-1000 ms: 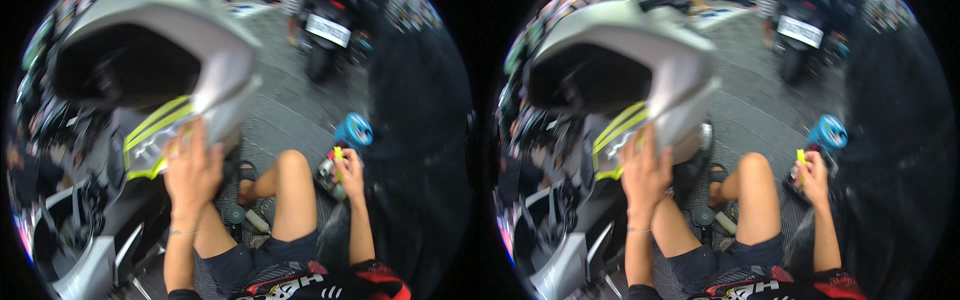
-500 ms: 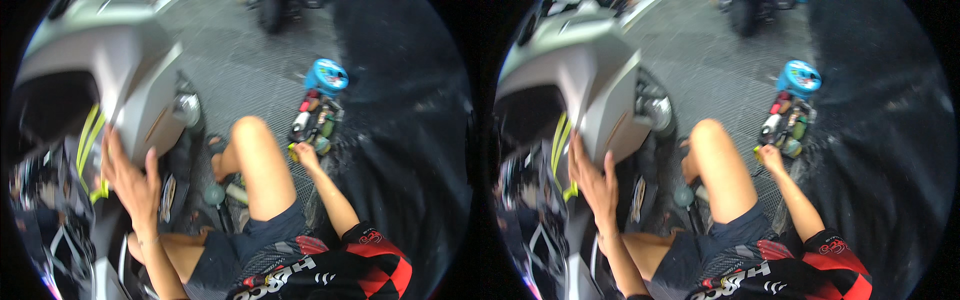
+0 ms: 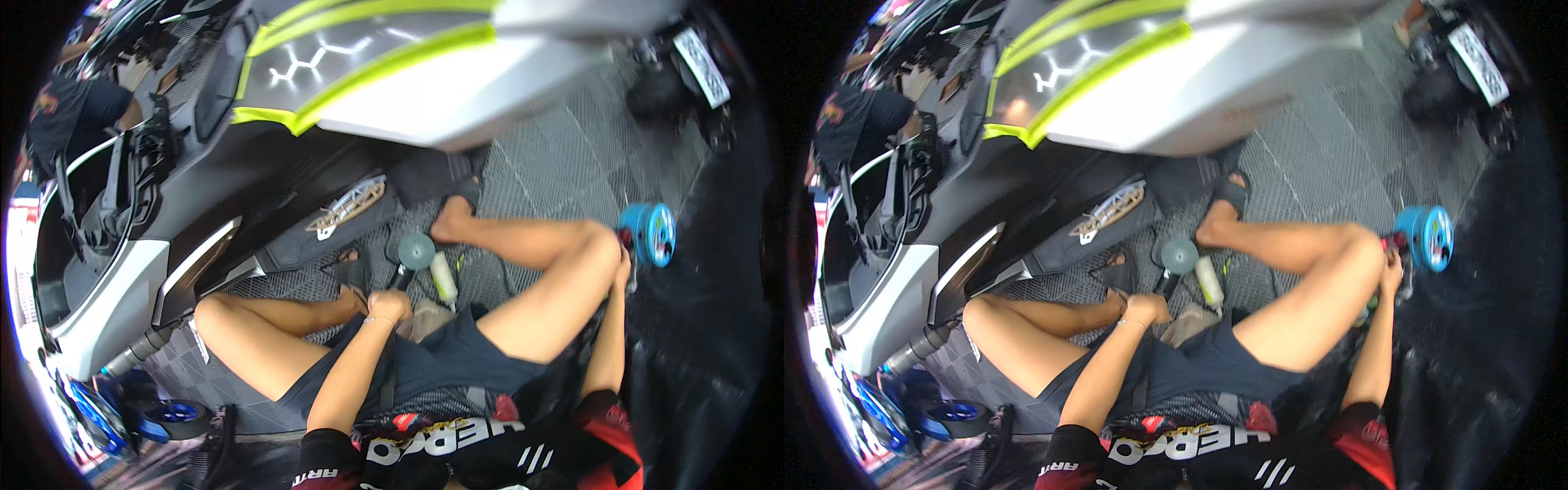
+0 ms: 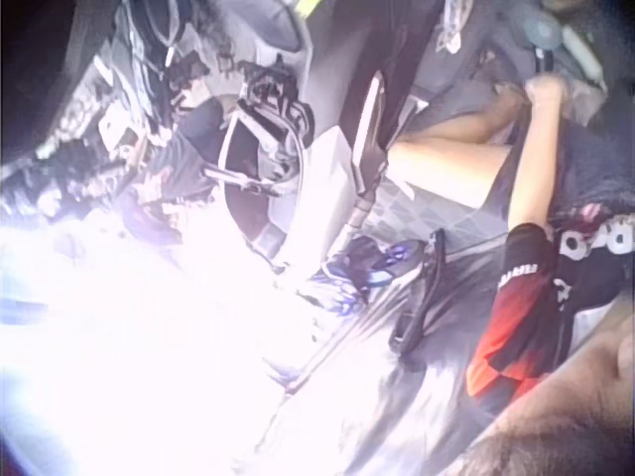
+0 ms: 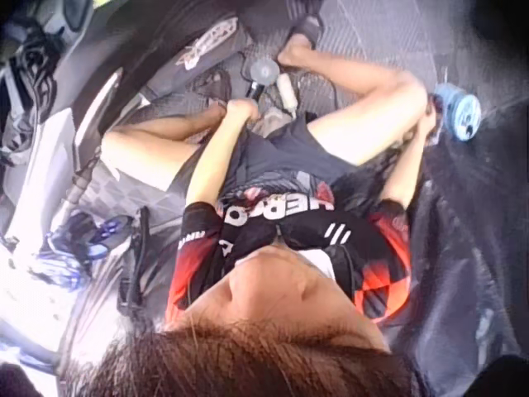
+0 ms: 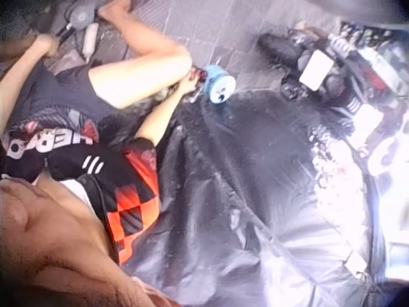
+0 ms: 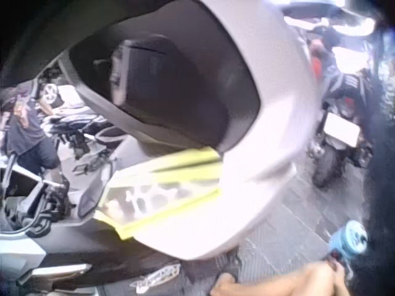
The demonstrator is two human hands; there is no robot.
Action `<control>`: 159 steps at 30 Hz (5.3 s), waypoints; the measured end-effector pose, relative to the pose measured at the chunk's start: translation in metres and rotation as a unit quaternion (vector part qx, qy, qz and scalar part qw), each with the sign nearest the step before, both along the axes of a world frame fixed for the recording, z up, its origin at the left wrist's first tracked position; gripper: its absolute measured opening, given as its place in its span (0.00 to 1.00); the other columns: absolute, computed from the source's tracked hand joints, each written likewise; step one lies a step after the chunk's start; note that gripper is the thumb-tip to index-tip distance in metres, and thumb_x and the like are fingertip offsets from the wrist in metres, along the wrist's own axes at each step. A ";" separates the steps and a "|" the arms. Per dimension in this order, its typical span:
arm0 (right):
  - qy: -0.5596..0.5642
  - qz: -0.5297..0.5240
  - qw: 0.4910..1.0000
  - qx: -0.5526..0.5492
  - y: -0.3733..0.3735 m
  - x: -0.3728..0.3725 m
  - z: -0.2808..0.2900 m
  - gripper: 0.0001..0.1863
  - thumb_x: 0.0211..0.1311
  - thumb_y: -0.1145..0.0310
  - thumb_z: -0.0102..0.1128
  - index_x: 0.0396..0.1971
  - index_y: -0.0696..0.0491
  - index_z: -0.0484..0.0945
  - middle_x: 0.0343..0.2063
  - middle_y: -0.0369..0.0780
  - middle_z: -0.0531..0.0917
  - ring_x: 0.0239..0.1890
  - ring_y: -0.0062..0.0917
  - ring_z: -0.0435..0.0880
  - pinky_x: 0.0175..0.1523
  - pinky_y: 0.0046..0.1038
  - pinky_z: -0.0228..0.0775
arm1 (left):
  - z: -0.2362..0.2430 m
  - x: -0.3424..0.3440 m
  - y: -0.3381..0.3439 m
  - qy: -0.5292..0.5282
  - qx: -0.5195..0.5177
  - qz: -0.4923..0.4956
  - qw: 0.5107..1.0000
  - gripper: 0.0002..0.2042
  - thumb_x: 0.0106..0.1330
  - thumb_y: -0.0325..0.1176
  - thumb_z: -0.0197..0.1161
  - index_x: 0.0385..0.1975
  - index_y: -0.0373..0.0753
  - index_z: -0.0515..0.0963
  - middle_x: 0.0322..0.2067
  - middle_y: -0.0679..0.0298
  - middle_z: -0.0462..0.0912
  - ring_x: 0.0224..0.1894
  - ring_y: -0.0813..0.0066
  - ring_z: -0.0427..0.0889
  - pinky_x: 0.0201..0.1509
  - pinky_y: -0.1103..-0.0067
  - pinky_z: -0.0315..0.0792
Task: The person sits on the floor and uses a power polisher to buff the side panel of a white scooter. They apply masking tape to protect adjacent areas, apply a liquid compound, and continue polishing the surface.
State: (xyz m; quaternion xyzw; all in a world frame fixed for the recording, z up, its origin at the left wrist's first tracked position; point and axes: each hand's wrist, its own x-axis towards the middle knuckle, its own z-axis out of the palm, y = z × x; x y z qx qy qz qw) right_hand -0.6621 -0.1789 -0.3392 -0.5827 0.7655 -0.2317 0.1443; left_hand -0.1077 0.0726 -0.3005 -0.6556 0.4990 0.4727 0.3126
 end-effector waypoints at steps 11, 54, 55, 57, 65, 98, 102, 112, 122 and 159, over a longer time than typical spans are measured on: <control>0.065 0.445 0.860 0.241 0.097 0.347 0.083 0.10 0.63 0.69 0.55 0.33 0.57 0.84 0.25 0.45 0.86 0.24 0.34 0.85 0.29 0.32 0.78 | -0.086 -0.012 0.029 -0.002 0.076 -0.037 0.996 0.23 0.69 0.44 0.58 0.61 0.42 0.79 0.52 0.58 0.86 0.53 0.51 0.85 0.68 0.42 0.60; -0.315 0.555 0.742 -0.204 0.068 0.573 0.439 0.32 0.54 0.63 0.75 0.55 0.62 0.71 0.46 0.52 0.84 0.49 0.38 0.86 0.58 0.38 0.79 | 0.185 0.121 -0.097 0.018 -0.846 0.066 0.529 0.36 0.68 0.55 0.61 0.73 0.42 0.66 0.77 0.62 0.58 0.80 0.63 0.53 0.80 0.50 0.46; -0.306 0.563 0.741 -0.201 0.066 0.577 0.438 0.32 0.54 0.66 0.75 0.55 0.61 0.71 0.46 0.52 0.84 0.50 0.37 0.86 0.58 0.38 0.79 | 0.183 0.119 -0.097 0.017 -0.847 0.071 0.527 0.36 0.68 0.55 0.61 0.73 0.42 0.66 0.77 0.62 0.59 0.80 0.62 0.53 0.80 0.49 0.46; -0.311 0.577 0.734 -0.178 0.064 0.584 0.436 0.31 0.51 0.73 0.75 0.55 0.61 0.72 0.47 0.51 0.85 0.50 0.34 0.86 0.58 0.36 0.79 | 0.181 0.119 -0.097 0.017 -0.844 0.081 0.530 0.38 0.67 0.54 0.62 0.72 0.36 0.66 0.76 0.56 0.59 0.80 0.58 0.53 0.80 0.47 0.46; -0.231 0.574 0.765 -0.178 0.064 0.622 0.439 0.32 0.54 0.64 0.77 0.54 0.62 0.73 0.44 0.52 0.86 0.50 0.38 0.87 0.57 0.38 0.80 | 0.182 0.124 -0.092 0.016 -0.828 0.154 0.539 0.43 0.66 0.51 0.64 0.75 0.30 0.58 0.76 0.45 0.54 0.79 0.45 0.50 0.79 0.47 0.46; -0.850 -0.037 0.431 0.301 0.186 0.411 0.254 0.45 0.62 0.26 0.56 0.48 0.61 0.75 0.32 0.42 0.84 0.33 0.36 0.87 0.41 0.34 0.85 | 0.206 0.164 -0.085 -0.188 -0.783 0.179 0.565 0.35 0.72 0.48 0.56 0.77 0.41 0.59 0.78 0.43 0.46 0.78 0.42 0.43 0.76 0.51 0.38; -0.661 -0.288 0.559 0.409 0.204 0.400 0.100 0.19 0.65 0.45 0.64 0.42 0.45 0.79 0.31 0.38 0.85 0.33 0.34 0.86 0.38 0.41 0.81 | 0.210 0.160 -0.083 -0.142 -0.840 0.213 0.478 0.33 0.70 0.43 0.60 0.73 0.36 0.64 0.74 0.41 0.54 0.74 0.43 0.53 0.73 0.53 0.45; -0.519 -0.144 0.654 0.531 0.146 0.362 -0.096 0.22 0.76 0.44 0.47 0.47 0.48 0.78 0.32 0.43 0.85 0.31 0.36 0.86 0.27 0.31 0.75 | 0.042 0.072 -0.065 0.069 -0.158 0.048 0.984 0.33 0.69 0.60 0.58 0.51 0.30 0.82 0.53 0.42 0.83 0.54 0.44 0.83 0.61 0.61 0.75; -0.435 -0.083 0.694 0.567 0.181 0.352 -0.136 0.22 0.78 0.54 0.46 0.54 0.56 0.77 0.38 0.53 0.85 0.37 0.53 0.87 0.43 0.65 0.81 | -0.102 -0.022 -0.064 -0.041 -0.352 0.089 0.931 0.47 0.45 0.38 0.82 0.67 0.47 0.62 0.66 0.49 0.63 0.68 0.39 0.65 0.63 0.52 0.75; -0.254 0.309 0.915 0.051 0.229 0.433 0.414 0.39 0.35 0.80 0.75 0.55 0.65 0.71 0.43 0.42 0.82 0.45 0.27 0.84 0.49 0.29 0.79 | 0.313 0.030 -0.064 0.838 -0.348 0.360 0.216 0.19 0.55 0.36 0.81 0.41 0.33 0.83 0.39 0.62 0.87 0.40 0.75 0.85 0.49 0.76 0.78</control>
